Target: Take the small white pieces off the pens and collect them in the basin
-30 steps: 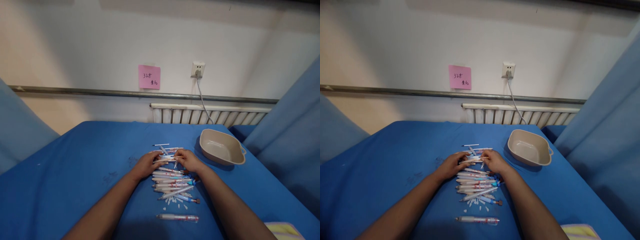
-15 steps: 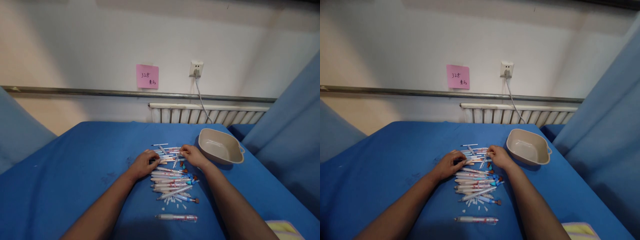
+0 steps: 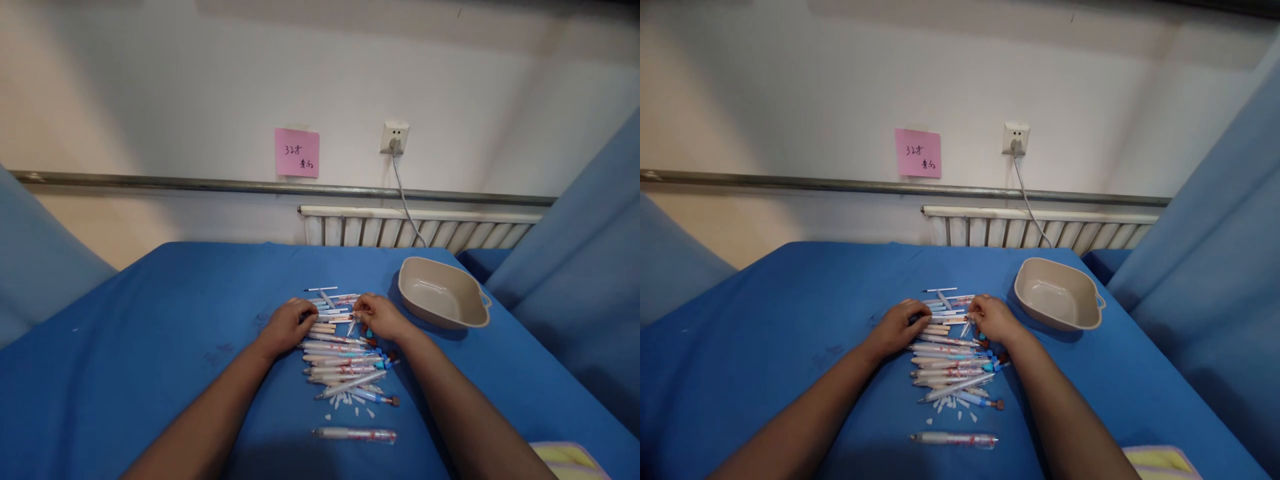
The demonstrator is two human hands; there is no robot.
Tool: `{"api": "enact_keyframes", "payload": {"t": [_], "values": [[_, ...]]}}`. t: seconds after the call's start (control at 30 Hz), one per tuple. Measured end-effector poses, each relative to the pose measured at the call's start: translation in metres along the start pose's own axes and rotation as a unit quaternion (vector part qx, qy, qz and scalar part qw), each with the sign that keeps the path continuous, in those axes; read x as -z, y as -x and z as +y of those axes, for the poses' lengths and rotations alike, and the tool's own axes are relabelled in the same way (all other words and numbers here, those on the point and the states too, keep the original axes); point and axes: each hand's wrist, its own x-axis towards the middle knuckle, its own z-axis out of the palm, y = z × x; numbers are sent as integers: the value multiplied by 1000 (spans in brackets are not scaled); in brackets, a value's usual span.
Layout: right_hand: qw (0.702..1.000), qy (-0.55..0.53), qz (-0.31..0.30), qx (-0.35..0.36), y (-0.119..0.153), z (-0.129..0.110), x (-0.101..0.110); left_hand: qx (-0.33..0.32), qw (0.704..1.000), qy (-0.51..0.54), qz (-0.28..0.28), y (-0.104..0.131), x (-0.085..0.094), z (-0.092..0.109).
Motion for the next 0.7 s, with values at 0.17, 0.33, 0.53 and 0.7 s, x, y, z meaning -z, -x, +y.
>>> {"api": "enact_keyframes", "payload": {"t": [0.17, 0.33, 0.53, 0.7], "values": [[996, 65, -18, 50, 3, -16, 3, 4, 999, 0, 39, 2, -1, 1], [984, 83, -128, 96, 7, -35, -9, 26, 998, 12, 55, 2, -5, -1], [987, 75, -103, 97, 7, -35, -12, 21, 998, 49, 30, 1, -3, 3], [995, -31, -71, 58, 3, -29, -9, -5, 997, 76, -12, 1, -3, 7]]}}
